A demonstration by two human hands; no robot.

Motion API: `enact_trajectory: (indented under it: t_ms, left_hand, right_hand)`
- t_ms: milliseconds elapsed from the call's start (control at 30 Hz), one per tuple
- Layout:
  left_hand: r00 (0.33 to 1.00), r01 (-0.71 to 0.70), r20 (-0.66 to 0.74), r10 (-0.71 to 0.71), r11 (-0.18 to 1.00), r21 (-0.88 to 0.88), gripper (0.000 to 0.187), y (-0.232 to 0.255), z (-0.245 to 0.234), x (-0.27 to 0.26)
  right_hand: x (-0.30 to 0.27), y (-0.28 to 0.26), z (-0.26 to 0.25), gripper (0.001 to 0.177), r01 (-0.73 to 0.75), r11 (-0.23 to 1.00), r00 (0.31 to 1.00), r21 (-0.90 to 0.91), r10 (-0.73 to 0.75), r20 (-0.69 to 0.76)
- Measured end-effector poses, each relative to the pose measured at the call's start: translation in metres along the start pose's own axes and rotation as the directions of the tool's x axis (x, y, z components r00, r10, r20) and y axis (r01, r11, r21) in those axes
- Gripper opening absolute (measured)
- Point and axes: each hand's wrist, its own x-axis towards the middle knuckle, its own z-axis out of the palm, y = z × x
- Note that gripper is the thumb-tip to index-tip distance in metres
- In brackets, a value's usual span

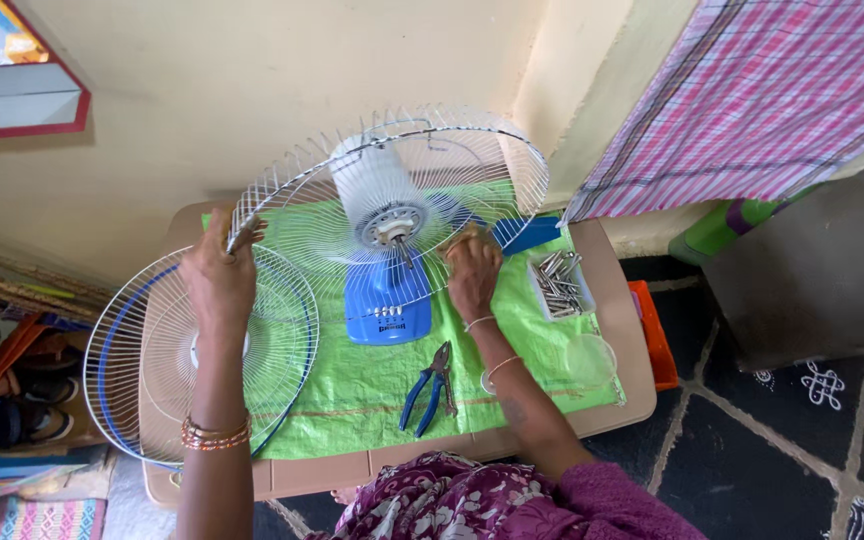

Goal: The person wipes the base and front grill of a disassembled electric fan with a cloth, then wipes the fan blades. They reattach the blades to the motor, secure them with a nut, and place the front grill back onto the fan.

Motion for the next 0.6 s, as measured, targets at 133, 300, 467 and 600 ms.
enact_trajectory:
  t_ms: [133, 300, 467, 600]
  left_hand:
    - [0.999, -0.019, -0.028, 0.02, 1.0, 0.023, 0.025, 0.008, -0.001, 0.0]
    - [0.995, 0.084, 0.047, -0.088, 0.993, 0.078, 0.038, 0.021, -0.014, 0.002]
    - [0.964, 0.166, 0.207, -0.165, 0.986, 0.012, 0.07, 0.017, -0.02, 0.002]
    - [0.975, 0.072, 0.221, 0.02, 0.913, -0.402, 0.11, 0.006, -0.018, -0.007]
  right_hand:
    - [-0.061, -0.085, 0.061, 0.013, -0.104, 0.907, 0.993, 0.409, 0.114, -0.001]
    - [-0.046, -0.209, 0.056, 0.02, -0.44, -0.131, 0.898, 0.888, -0.062, 0.436]
    - [0.04, -0.248, -0.031, 0.03, -0.444, -0.481, 0.877, 0.756, -0.062, 0.477]
    - [0.099, -0.23, -0.085, 0.027, 0.116, -0.25, 0.933, 0.961, 0.36, -0.019]
